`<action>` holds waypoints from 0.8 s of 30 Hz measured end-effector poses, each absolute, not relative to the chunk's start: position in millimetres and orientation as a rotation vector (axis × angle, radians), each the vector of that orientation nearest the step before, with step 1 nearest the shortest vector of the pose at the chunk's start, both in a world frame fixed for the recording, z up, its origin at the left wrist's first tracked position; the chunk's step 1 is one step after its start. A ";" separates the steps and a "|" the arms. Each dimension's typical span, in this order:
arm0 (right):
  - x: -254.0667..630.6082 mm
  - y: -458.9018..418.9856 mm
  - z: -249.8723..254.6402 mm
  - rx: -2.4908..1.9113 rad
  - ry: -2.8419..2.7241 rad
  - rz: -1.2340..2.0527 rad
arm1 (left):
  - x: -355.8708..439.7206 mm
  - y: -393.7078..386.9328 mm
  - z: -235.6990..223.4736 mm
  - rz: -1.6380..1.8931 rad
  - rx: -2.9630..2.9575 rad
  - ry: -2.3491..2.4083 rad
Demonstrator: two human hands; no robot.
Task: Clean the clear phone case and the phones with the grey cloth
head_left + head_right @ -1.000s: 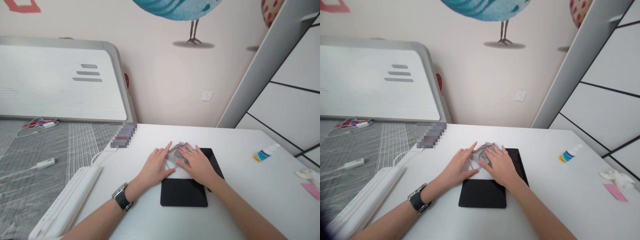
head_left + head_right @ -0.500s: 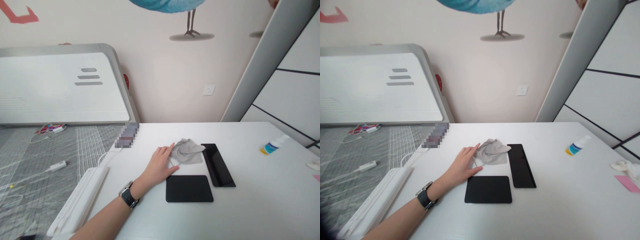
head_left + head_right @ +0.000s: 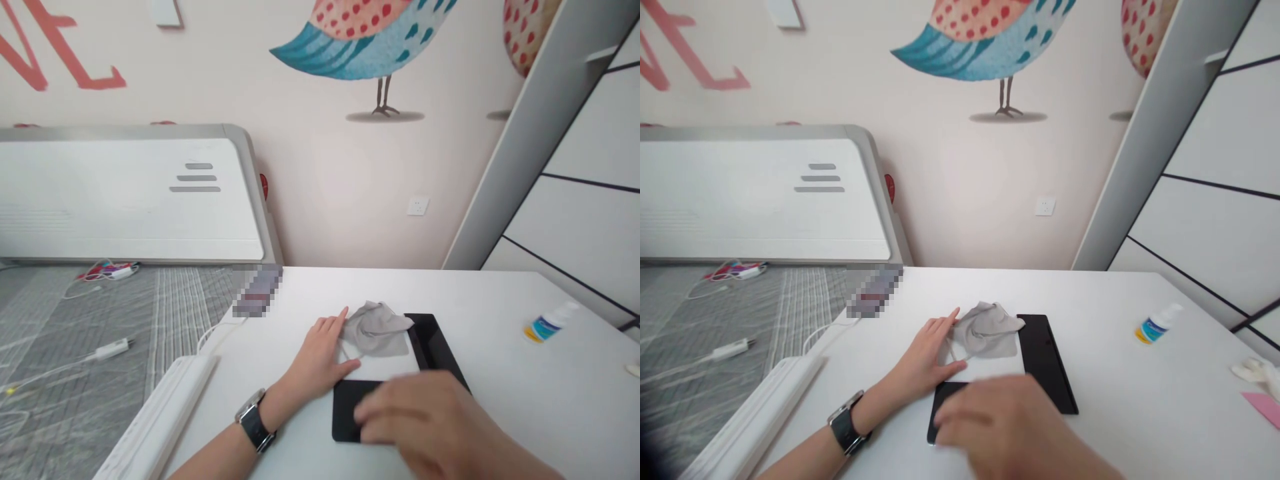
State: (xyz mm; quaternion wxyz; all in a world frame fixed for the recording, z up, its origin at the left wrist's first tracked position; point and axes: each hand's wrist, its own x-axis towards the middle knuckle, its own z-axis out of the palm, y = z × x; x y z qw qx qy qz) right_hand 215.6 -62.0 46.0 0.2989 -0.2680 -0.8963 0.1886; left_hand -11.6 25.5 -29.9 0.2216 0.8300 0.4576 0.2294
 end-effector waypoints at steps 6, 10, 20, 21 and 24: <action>219.3 13.1 -2.0 -1.476 -2.331 0.223 | -11.8 30.0 -35.3 0.680 2.269 1.224; 196.5 3.2 -23.6 -1.258 -2.538 0.388 | -13.0 30.7 -35.5 0.701 2.223 1.207; 203.8 8.3 -20.5 -1.439 -2.479 0.330 | -11.1 29.8 -39.1 0.725 2.185 1.259; 199.7 5.2 -20.5 -1.339 -2.518 0.397 | -11.6 29.9 -40.3 0.735 2.185 1.238; 197.2 4.9 -19.8 -1.341 -2.530 0.424 | -12.0 30.3 -41.4 0.740 2.172 1.219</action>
